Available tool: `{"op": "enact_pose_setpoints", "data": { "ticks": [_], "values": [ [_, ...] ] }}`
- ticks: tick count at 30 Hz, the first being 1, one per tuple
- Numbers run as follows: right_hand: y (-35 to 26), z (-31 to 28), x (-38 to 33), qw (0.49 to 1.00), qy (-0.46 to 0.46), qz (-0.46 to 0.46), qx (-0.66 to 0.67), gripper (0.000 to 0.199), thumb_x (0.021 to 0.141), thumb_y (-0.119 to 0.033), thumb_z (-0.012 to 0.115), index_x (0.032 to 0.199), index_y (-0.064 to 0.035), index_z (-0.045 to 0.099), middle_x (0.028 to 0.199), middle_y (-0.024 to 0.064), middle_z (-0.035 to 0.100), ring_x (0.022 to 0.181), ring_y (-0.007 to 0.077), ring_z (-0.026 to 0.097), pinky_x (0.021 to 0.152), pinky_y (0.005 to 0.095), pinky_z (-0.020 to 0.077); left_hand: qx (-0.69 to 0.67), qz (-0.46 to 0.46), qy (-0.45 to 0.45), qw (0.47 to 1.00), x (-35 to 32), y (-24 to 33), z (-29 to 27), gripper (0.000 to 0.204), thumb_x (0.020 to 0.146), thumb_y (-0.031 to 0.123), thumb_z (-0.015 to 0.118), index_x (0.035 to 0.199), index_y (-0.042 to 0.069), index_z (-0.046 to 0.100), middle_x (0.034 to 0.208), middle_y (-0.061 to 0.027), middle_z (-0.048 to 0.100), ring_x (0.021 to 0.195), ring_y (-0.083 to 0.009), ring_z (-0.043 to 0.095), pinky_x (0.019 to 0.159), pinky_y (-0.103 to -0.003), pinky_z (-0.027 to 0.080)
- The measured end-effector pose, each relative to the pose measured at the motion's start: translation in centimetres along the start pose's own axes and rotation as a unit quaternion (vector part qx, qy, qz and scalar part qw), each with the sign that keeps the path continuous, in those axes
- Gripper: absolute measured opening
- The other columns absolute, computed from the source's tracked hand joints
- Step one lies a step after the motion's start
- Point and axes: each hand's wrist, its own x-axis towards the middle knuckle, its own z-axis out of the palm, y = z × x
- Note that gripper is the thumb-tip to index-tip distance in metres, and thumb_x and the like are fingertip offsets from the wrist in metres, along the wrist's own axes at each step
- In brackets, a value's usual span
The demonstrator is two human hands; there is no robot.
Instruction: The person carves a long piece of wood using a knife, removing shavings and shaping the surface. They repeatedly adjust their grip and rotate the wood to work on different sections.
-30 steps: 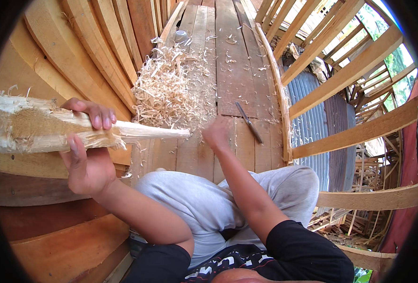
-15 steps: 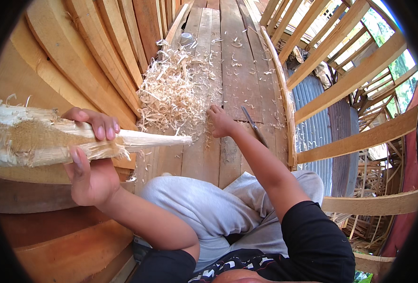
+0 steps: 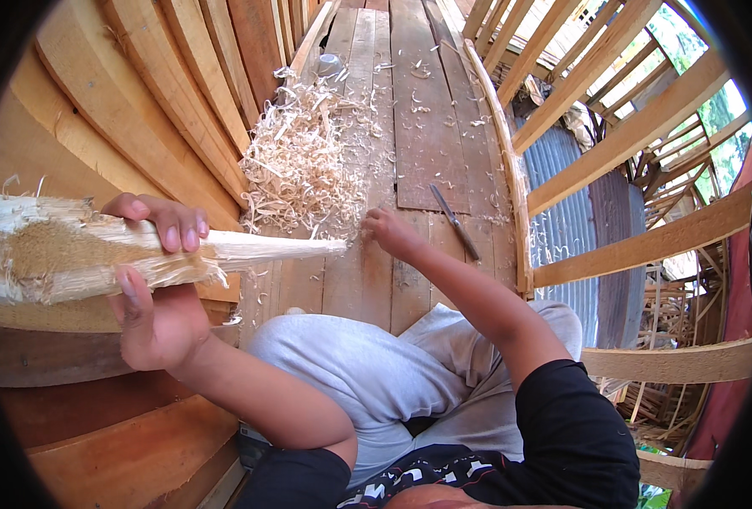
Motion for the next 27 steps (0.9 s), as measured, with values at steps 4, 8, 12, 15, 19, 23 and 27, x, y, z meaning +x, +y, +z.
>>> {"op": "enact_pose_setpoints", "data": {
  "ticks": [4, 8, 12, 15, 19, 23, 27],
  "values": [
    [0.6, 0.5, 1.2, 0.999, 0.031, -0.013, -0.012, 0.02, 0.078, -0.001, 0.056, 0.094, 0.0012, 0.068, 0.096, 0.0168, 0.062, 0.094, 0.0334, 0.059, 0.084, 0.0389, 0.0478, 0.006, 0.0, 0.004, 1.0, 0.0, 0.1, -0.1, 0.051, 0.085, 0.035, 0.059, 0.115, -0.002, 0.041, 0.087, -0.0102, 0.044, 0.08, -0.0194, 0.043, 0.078, -0.038, 0.035],
    [2.3, 1.4, 1.8, 0.999, 0.037, -0.008, -0.029, 0.018, 0.077, 0.001, 0.054, 0.089, 0.002, 0.066, 0.093, 0.0174, 0.061, 0.094, 0.0341, 0.059, 0.082, 0.04, 0.0484, -0.005, -0.007, -0.008, 1.0, 0.0, -0.4, 0.0, 0.05, 0.085, 0.034, 0.058, 0.115, -0.002, 0.04, 0.088, -0.0104, 0.043, 0.081, -0.0195, 0.042, 0.079, -0.039, 0.034],
    [2.0, 0.4, 2.6, 0.999, 0.02, 0.015, -0.037, 0.014, 0.076, 0.002, 0.053, 0.083, 0.003, 0.065, 0.089, 0.0188, 0.06, 0.09, 0.0361, 0.06, 0.08, 0.0423, 0.0492, -0.013, -0.016, -0.01, 1.0, -0.1, -0.8, -0.2, 0.049, 0.085, 0.033, 0.057, 0.115, -0.002, 0.04, 0.088, -0.0104, 0.042, 0.082, -0.0197, 0.041, 0.08, -0.038, 0.034],
    [3.3, -1.2, 2.6, 0.997, 0.055, 0.045, -0.033, 0.015, 0.077, 0.0, 0.054, 0.085, 0.0016, 0.066, 0.09, 0.0196, 0.062, 0.083, 0.0372, 0.062, 0.076, 0.0436, 0.0505, -0.017, -0.02, -0.013, 1.0, -0.1, -0.8, -0.3, 0.048, 0.086, 0.032, 0.056, 0.116, -0.002, 0.04, 0.088, -0.0104, 0.042, 0.082, -0.02, 0.041, 0.079, -0.038, 0.034],
    [8.0, -4.5, 0.2, 0.987, 0.128, 0.086, -0.04, 0.013, 0.077, -0.002, 0.057, 0.083, -0.0015, 0.069, 0.084, 0.0191, 0.065, 0.081, 0.037, 0.064, 0.073, 0.0406, 0.052, -0.034, -0.032, -0.031, 0.998, 0.1, -1.1, 0.3, 0.048, 0.086, 0.031, 0.055, 0.117, -0.002, 0.04, 0.088, -0.0106, 0.042, 0.083, -0.0201, 0.041, 0.08, -0.038, 0.034],
    [7.7, -8.9, -2.7, 0.963, 0.232, 0.137, 0.022, 0.01, 0.076, -0.005, 0.06, 0.076, -0.0036, 0.07, 0.081, 0.019, 0.065, 0.078, 0.0331, 0.066, 0.071, 0.0389, 0.053, -0.029, -0.038, -0.013, 0.999, -0.2, -0.8, -0.1, 0.048, 0.087, 0.031, 0.056, 0.118, -0.003, 0.04, 0.088, -0.0103, 0.043, 0.084, -0.0202, 0.042, 0.082, -0.038, 0.034],
    [8.3, -12.1, -4.6, 0.884, 0.286, 0.334, 0.161, 0.01, 0.082, -0.002, 0.064, 0.09, 0.0029, 0.067, 0.084, 0.01, 0.069, 0.077, 0.0158, 0.067, 0.065, 0.0299, 0.055, -0.035, -0.041, -0.005, 0.999, -0.1, -1.2, 0.4, 0.047, 0.087, 0.031, 0.056, 0.117, -0.003, 0.041, 0.086, -0.0101, 0.043, 0.083, -0.0203, 0.042, 0.082, -0.038, 0.035]
  ]
}}
